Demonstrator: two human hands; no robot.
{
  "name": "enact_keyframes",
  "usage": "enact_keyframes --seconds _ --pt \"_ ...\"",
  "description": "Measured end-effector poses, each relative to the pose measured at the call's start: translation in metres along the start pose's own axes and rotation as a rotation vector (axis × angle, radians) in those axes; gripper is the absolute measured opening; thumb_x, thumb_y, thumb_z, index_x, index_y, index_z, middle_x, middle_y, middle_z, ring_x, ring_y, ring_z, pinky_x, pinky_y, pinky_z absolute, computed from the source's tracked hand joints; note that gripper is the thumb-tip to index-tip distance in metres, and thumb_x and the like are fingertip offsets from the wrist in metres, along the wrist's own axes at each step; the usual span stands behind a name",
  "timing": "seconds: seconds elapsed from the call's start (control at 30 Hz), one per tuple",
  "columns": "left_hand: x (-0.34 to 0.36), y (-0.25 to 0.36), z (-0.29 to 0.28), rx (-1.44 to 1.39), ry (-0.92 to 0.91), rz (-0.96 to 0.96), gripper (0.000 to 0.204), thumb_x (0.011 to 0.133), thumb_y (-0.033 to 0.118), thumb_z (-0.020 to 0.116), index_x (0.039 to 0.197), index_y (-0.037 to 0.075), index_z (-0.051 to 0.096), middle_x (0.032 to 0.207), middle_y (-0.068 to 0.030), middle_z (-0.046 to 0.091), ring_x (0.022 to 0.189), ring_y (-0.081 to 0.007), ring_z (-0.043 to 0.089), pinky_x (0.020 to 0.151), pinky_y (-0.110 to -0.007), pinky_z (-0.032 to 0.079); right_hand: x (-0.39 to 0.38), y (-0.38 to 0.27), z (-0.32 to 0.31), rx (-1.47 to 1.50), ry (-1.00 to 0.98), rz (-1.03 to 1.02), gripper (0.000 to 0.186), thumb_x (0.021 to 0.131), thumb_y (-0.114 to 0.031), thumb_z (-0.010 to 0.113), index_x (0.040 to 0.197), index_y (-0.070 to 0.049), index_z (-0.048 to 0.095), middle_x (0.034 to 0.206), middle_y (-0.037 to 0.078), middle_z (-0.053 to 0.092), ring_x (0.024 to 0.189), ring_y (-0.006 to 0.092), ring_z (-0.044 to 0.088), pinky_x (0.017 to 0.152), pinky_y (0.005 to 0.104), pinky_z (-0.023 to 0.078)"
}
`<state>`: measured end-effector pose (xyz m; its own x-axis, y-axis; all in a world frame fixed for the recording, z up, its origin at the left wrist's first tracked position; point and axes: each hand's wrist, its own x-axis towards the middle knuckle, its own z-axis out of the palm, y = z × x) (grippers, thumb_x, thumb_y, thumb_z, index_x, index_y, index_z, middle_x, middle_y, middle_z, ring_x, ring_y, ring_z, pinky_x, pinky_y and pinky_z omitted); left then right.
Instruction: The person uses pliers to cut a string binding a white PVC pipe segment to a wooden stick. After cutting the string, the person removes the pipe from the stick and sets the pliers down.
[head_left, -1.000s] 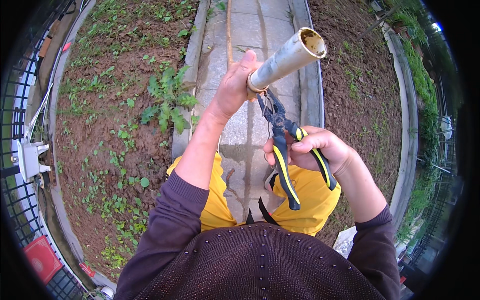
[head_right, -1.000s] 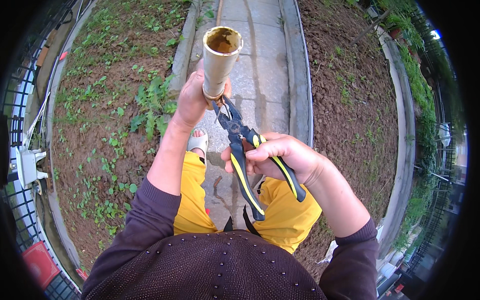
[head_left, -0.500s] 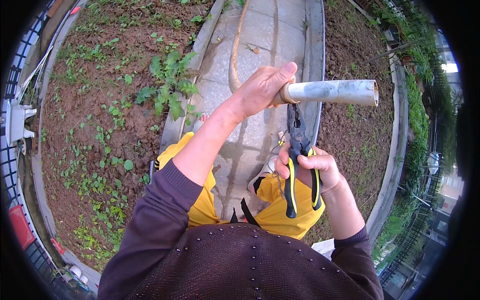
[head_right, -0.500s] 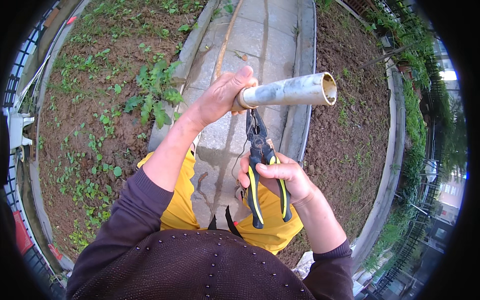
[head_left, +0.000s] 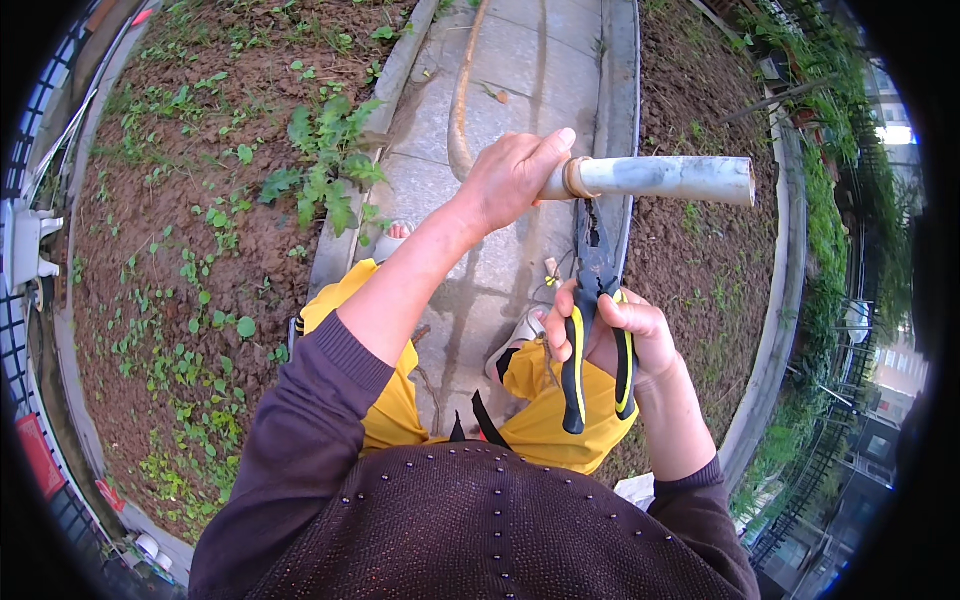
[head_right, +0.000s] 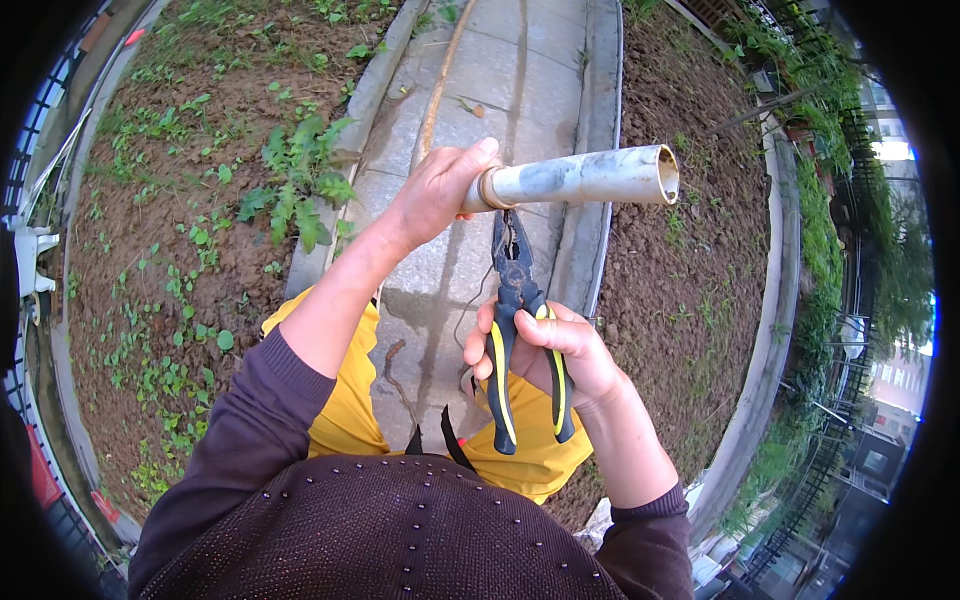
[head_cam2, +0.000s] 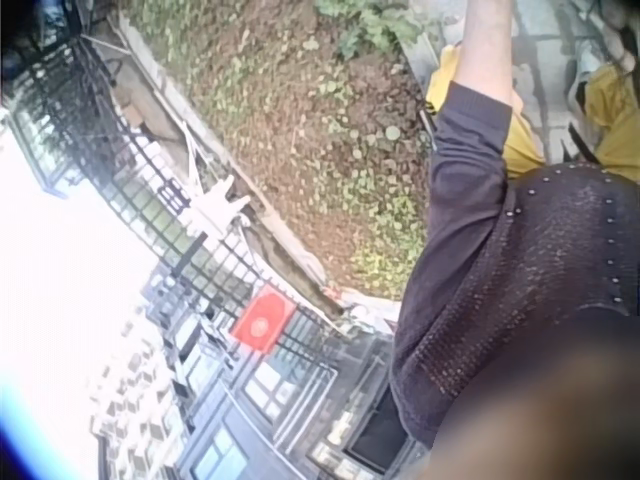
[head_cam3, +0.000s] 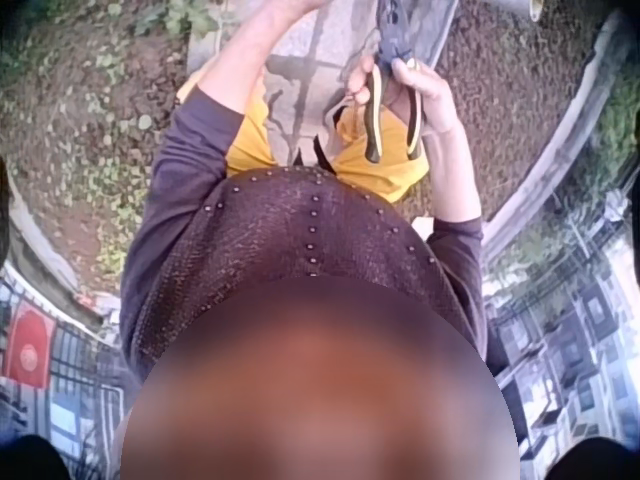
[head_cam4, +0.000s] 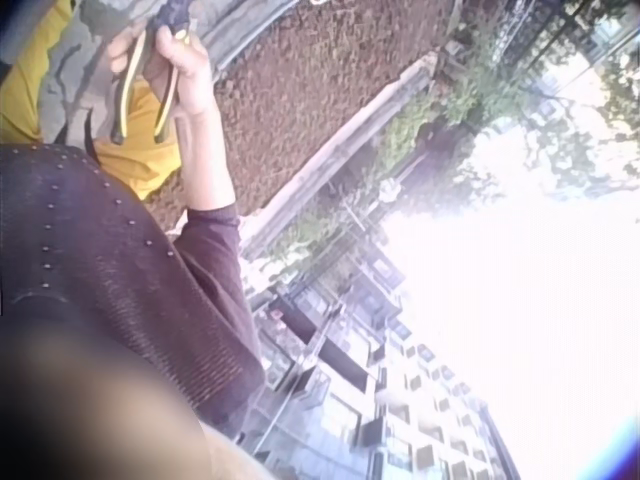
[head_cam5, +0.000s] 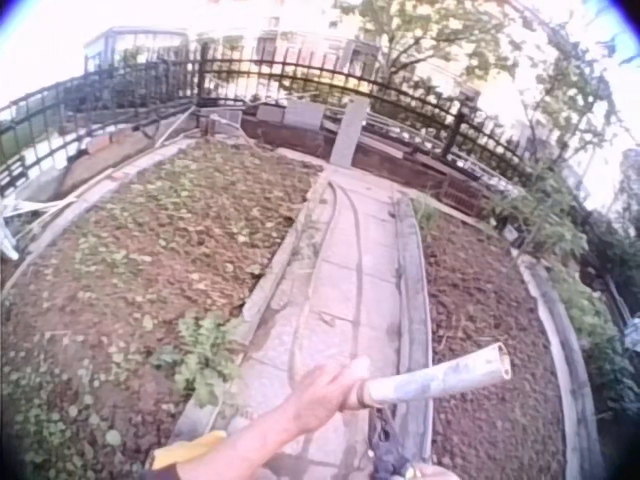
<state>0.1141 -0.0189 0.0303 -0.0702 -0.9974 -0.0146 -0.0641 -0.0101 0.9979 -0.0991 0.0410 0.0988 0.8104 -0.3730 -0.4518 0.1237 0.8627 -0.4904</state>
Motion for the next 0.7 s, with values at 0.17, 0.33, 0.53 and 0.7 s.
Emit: enact_keyframes --seconds 0.17,0.33,0.53,0.7 --pt "-0.001 0.001 -0.001 0.149 0.041 0.130 0.064 0.098 0.051 0.032 0.072 0.001 0.062 0.061 -0.0217 0.056 0.066 -0.0389 0.059 0.065 -0.044 0.045 0.002 0.004 -0.011 -0.005 -0.061 -0.014 0.037 0.091 -0.029 0.064 0.111 0.000 0.055 0.100 0.017 0.065 0.095 0.0293 0.066 0.091 0.0428 0.049" --pt "-0.005 0.000 0.003 0.137 0.034 0.237 0.059 0.100 0.042 0.033 0.068 0.000 0.059 0.058 -0.0157 0.050 0.059 -0.0288 0.053 0.059 -0.039 0.041 -0.003 0.009 -0.001 -0.053 0.075 0.015 0.037 0.084 -0.025 0.072 0.105 -0.001 0.054 0.094 0.017 0.063 0.094 0.0394 0.067 0.086 0.0480 0.052" --pt "-0.005 -0.005 0.012 0.092 -0.016 0.297 0.055 0.101 0.037 0.033 0.068 -0.001 0.056 0.057 -0.0118 0.046 0.054 -0.0223 0.047 0.057 -0.035 0.039 -0.006 0.022 -0.001 0.092 -0.056 -0.017 0.034 0.089 -0.029 0.066 0.104 -0.001 0.053 0.083 0.007 0.054 0.075 0.0200 0.054 0.074 0.0370 0.047" --pt "-0.002 0.001 0.012 0.079 -0.058 0.224 0.057 0.099 0.043 0.035 0.068 0.000 0.059 0.061 -0.0228 0.052 0.061 -0.0395 0.056 0.060 -0.044 0.042 -0.009 0.019 0.003 0.150 -0.031 0.017 0.030 0.090 -0.027 0.064 0.101 -0.002 0.053 0.083 0.007 0.053 0.074 0.0199 0.052 0.071 0.0357 0.044"
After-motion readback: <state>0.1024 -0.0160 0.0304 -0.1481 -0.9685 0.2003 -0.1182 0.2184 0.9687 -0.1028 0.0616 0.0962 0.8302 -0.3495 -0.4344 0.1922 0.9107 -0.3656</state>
